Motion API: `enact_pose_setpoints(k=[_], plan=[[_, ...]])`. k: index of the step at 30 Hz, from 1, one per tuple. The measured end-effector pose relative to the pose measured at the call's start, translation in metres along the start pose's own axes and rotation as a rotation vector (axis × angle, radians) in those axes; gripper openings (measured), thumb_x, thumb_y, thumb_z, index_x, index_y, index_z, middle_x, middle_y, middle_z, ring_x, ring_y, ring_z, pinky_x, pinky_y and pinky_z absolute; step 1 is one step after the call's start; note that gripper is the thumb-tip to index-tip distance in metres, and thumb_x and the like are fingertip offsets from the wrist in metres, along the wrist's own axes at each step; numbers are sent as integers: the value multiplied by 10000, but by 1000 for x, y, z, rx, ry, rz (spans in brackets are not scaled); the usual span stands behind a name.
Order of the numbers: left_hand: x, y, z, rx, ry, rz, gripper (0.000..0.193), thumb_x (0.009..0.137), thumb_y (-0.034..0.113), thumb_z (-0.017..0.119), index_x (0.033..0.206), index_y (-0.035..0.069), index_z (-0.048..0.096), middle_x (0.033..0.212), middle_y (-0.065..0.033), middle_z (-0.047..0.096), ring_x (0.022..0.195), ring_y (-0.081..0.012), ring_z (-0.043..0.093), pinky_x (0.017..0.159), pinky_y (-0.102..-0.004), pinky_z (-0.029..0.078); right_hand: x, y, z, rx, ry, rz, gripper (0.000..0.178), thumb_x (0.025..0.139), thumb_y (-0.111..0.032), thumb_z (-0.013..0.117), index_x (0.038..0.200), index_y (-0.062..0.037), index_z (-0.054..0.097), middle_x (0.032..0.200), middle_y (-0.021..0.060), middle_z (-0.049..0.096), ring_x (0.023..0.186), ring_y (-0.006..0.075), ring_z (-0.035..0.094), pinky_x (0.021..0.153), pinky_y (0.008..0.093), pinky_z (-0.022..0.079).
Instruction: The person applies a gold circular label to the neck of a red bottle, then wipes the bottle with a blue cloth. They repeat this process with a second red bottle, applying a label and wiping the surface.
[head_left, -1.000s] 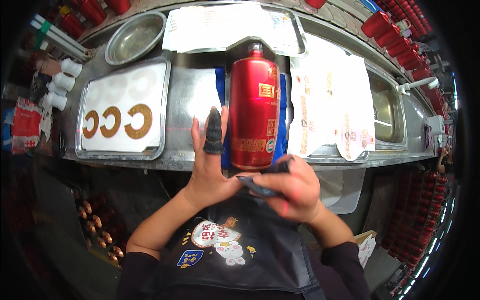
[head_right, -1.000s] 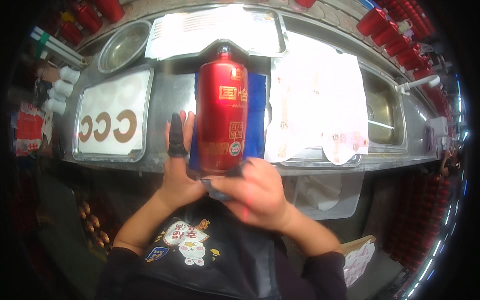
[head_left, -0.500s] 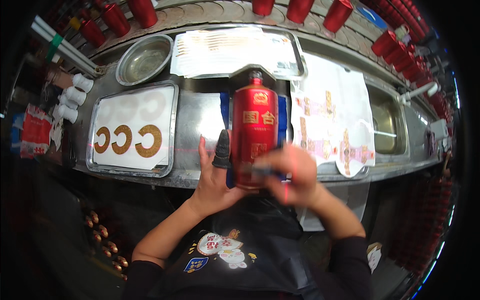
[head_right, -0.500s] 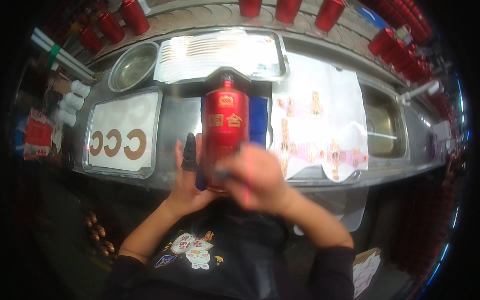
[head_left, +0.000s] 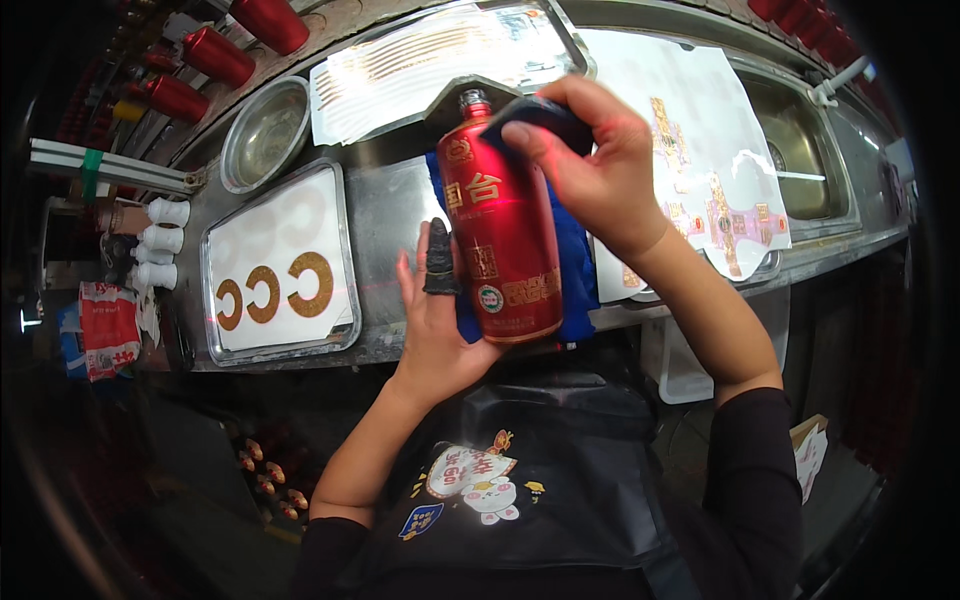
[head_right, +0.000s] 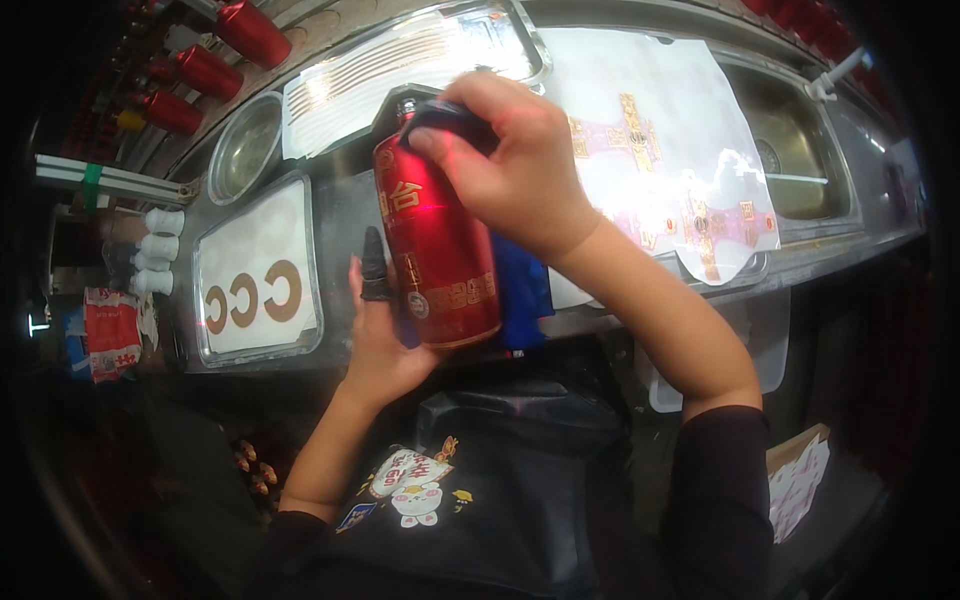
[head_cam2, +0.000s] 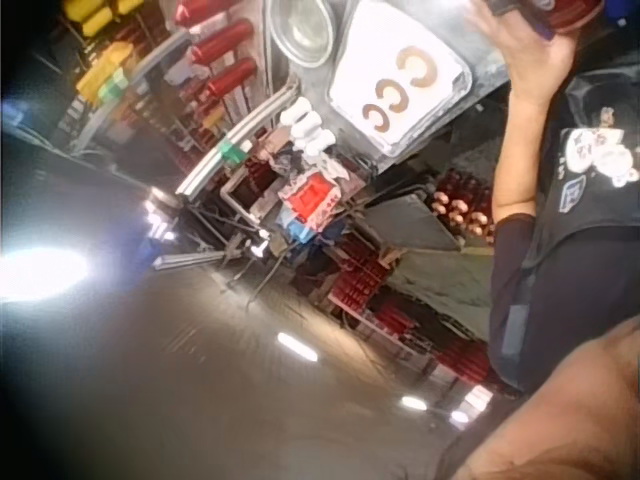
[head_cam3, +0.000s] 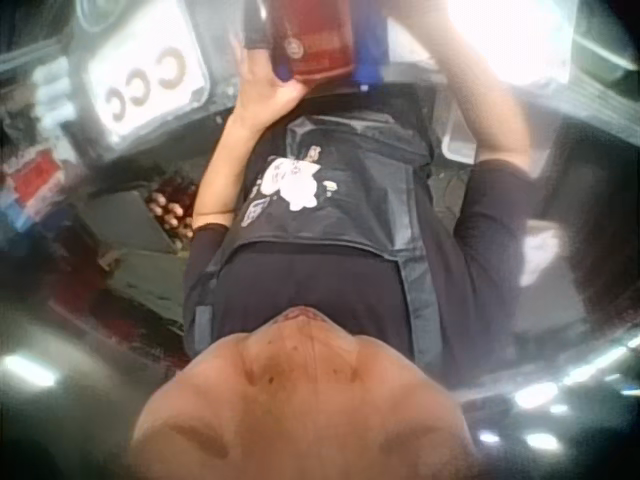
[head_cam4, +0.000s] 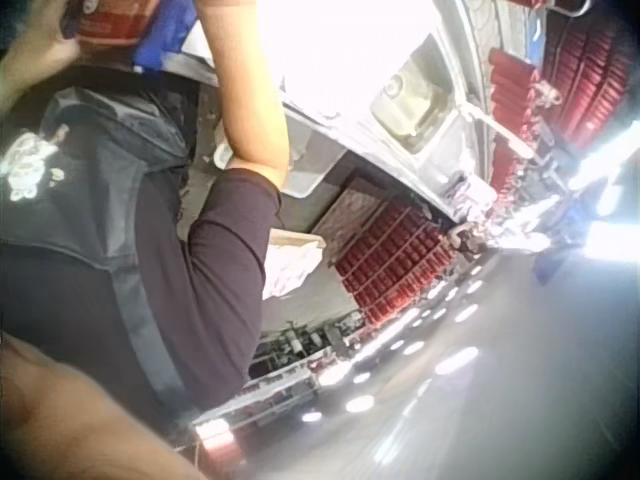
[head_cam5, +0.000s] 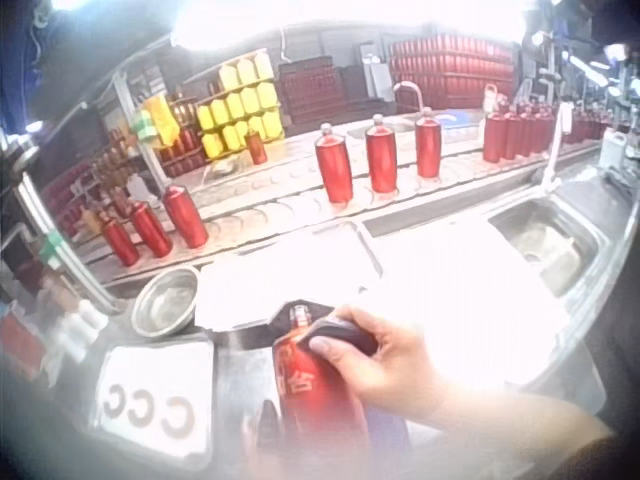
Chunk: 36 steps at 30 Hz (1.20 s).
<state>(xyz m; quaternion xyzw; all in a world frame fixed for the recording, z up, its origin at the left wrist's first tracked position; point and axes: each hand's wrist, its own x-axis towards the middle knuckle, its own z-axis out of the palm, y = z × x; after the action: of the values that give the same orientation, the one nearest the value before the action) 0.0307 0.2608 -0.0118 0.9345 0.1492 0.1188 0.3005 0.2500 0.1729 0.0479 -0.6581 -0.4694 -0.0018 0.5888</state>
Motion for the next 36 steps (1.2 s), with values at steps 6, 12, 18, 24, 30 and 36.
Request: enact_pose_setpoints(k=[6,12,18,24,30,36], plan=[[-1,13,4,-144,144,43,1140,687,351,912,1577,18,282,1587,-275,341,1520,-419,270,1184,-666,75,-88,-17,-14,-5,-228,-773,164,735,31,781,697,-73,661,638,0,371,570,162,514,508,270,398],[0,3,4,-184,30,31,1178,666,366,930,1584,30,272,1550,-219,428,1514,-408,289,1191,-648,51,-104,-20,-26,-53,-110,-336,399,624,43,803,1004,-58,734,773,48,596,660,230,594,579,333,465],[-5,2,9,-310,14,-102,1176,688,366,925,1597,43,251,1540,-205,452,1504,-408,313,1195,-643,49,-115,-34,-15,120,25,513,175,856,-96,800,965,-12,693,816,82,666,702,164,624,648,287,498],[3,3,4,-128,132,81,1031,694,321,915,1548,63,397,1588,-251,380,1506,-427,305,1199,-634,79,-127,-23,-22,-6,15,271,196,855,-127,810,965,-15,694,812,80,662,723,133,622,659,284,497],[-8,15,0,-40,212,108,573,726,260,878,1277,209,730,1616,-288,300,1489,-501,280,1182,-661,93,-103,-44,-19,181,118,393,164,906,-102,767,947,7,651,837,30,654,749,83,579,675,248,480],[-19,13,-1,-116,208,139,515,889,589,661,1277,259,734,1622,-335,230,1499,-570,147,1142,-716,0,-118,-29,-22,114,107,587,124,922,-83,745,955,-10,651,836,-4,641,750,67,564,676,231,472]])
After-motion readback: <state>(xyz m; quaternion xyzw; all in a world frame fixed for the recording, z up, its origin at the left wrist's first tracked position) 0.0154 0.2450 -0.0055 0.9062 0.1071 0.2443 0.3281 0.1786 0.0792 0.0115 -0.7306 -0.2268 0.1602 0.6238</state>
